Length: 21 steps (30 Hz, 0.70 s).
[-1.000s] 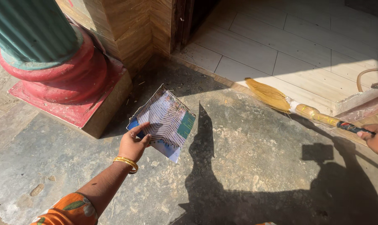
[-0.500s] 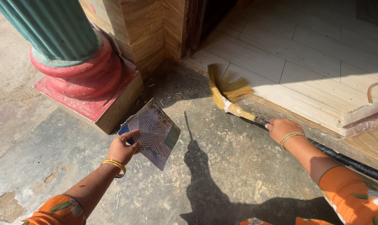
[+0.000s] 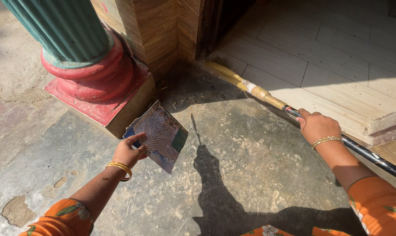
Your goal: The person sweeps a tiled porch area using a traditional broom, gathering dust and debris into a newspaper held as a dustpan. After collecting the dirt, the person walks to a nearby storage area and disposes of the contents. The person then enters a kitchen and washes their hands at a sink.
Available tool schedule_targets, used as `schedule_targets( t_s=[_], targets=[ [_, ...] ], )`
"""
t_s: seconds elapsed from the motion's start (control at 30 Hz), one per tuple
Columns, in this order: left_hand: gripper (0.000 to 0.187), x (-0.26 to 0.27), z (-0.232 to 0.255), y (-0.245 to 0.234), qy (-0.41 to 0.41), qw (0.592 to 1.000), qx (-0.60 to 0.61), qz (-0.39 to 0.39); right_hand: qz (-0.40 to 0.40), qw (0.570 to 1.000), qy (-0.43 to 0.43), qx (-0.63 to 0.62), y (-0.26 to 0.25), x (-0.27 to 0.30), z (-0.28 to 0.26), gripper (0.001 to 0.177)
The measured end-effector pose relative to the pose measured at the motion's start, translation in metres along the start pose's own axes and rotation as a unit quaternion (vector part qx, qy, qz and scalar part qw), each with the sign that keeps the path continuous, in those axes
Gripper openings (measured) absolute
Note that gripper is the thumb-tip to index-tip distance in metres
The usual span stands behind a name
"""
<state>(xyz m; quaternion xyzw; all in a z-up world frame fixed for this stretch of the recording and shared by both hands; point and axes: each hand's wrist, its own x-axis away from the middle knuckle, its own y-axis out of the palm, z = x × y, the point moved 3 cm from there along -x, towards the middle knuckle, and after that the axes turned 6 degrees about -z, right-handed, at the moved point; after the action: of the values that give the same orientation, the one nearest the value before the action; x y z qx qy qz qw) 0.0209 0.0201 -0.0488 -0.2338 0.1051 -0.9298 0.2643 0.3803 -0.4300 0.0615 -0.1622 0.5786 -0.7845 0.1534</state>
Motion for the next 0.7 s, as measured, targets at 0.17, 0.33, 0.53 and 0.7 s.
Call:
schedule_targets(
  t_s=[0.17, 0.33, 0.53, 0.7],
  targets=[
    [0.053, 0.001, 0.001, 0.007, -0.024, 0.999, -0.025, -0.015, -0.040, 0.998, -0.033, 0.026, 0.034, -0.024, -0.019, 0.035],
    [0.052, -0.001, -0.004, -0.003, -0.017, 1.000, 0.009, -0.003, -0.001, 0.998, -0.069, -0.005, 0.017, -0.007, -0.017, 0.042],
    [0.053, -0.012, -0.012, -0.010, -0.031, 0.999, 0.045, 0.005, -0.046, 0.999, 0.011, 0.011, -0.014, 0.019, 0.030, 0.044],
    [0.052, -0.017, -0.007, 0.001, -0.021, 1.000, 0.016, -0.004, -0.035, 0.998, -0.007, 0.051, 0.009, -0.002, 0.009, 0.041]
  ],
)
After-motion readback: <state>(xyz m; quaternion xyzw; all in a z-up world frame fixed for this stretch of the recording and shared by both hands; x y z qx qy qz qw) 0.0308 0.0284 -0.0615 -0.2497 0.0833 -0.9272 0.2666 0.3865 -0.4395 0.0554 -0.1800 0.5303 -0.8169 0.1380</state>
